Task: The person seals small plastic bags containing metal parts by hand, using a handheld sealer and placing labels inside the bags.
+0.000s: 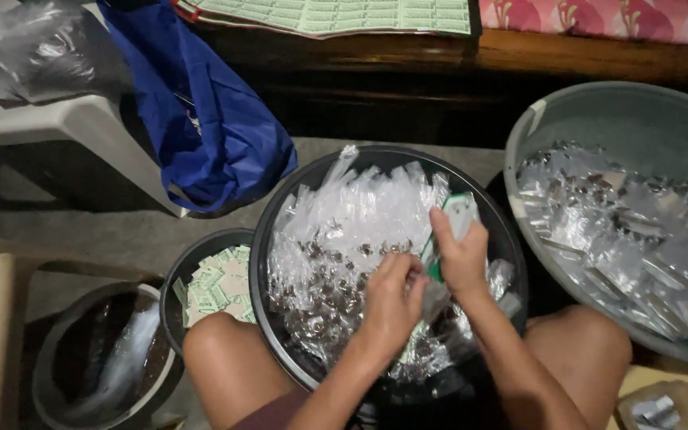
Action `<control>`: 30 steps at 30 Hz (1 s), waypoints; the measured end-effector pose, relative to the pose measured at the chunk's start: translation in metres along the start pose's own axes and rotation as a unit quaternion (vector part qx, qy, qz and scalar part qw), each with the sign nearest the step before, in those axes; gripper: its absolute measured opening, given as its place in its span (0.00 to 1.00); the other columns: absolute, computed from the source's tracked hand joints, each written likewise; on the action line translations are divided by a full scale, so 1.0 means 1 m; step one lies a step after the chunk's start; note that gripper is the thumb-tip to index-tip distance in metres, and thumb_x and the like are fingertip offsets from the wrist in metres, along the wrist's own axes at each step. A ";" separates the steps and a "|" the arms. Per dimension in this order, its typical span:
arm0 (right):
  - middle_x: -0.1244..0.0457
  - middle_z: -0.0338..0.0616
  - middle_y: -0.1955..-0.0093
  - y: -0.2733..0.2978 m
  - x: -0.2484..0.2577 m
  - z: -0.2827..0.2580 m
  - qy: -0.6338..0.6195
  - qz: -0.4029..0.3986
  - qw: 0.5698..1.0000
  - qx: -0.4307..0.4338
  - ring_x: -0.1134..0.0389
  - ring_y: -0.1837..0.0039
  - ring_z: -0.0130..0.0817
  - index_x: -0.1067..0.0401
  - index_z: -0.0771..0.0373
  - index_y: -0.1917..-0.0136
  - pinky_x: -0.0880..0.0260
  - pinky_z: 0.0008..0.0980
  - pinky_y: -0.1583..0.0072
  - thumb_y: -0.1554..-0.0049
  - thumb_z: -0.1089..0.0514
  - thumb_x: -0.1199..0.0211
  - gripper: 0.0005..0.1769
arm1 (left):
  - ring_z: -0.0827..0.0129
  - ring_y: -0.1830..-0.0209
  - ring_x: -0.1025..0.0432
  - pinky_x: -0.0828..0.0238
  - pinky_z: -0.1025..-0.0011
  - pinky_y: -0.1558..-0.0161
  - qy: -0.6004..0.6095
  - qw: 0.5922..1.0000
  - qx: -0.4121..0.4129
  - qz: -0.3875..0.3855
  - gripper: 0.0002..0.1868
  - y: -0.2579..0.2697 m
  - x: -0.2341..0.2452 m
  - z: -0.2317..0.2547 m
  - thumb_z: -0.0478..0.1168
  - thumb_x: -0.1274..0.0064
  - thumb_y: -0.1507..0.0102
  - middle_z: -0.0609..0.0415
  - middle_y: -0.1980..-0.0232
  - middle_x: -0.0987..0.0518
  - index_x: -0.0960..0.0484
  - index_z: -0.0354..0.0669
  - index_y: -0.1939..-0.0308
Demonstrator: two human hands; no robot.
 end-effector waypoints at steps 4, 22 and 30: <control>0.41 0.38 0.73 0.018 -0.002 0.047 0.053 -0.067 0.994 -0.065 0.44 0.69 0.27 0.30 0.65 0.67 0.43 0.28 0.66 0.39 0.52 0.38 0.19 | 0.67 0.67 0.26 0.21 0.75 0.65 0.019 0.984 0.159 -0.075 0.07 0.028 -0.022 -0.035 0.22 0.45 0.42 0.49 0.62 0.23 0.21 0.34 0.63; 0.31 0.48 0.53 -0.018 0.107 0.148 0.074 -0.032 0.967 -0.243 0.33 0.57 0.36 0.25 0.70 0.45 0.33 0.31 0.52 0.53 0.69 0.30 0.20 | 0.66 0.68 0.25 0.28 0.69 0.63 -0.009 0.963 0.265 -0.044 0.09 -0.106 -0.087 -0.275 0.40 0.44 0.37 0.50 0.63 0.18 0.13 0.42 0.57; 0.32 0.53 0.47 -0.027 0.117 0.122 -0.034 0.038 0.965 -0.257 0.34 0.51 0.39 0.32 0.70 0.46 0.35 0.33 0.47 0.53 0.76 0.36 0.20 | 0.48 0.66 0.28 0.33 0.53 0.62 -0.344 0.918 0.196 -0.021 0.09 -0.097 -0.107 -0.336 0.31 0.52 0.43 0.44 0.61 0.20 0.16 0.42 0.67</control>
Point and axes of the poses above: each hand's wrist, its own y-axis away from the middle knuckle, its own x-axis out of the back of the hand, z = x × y, the point moved 9 cm from there along -y, towards the middle knuckle
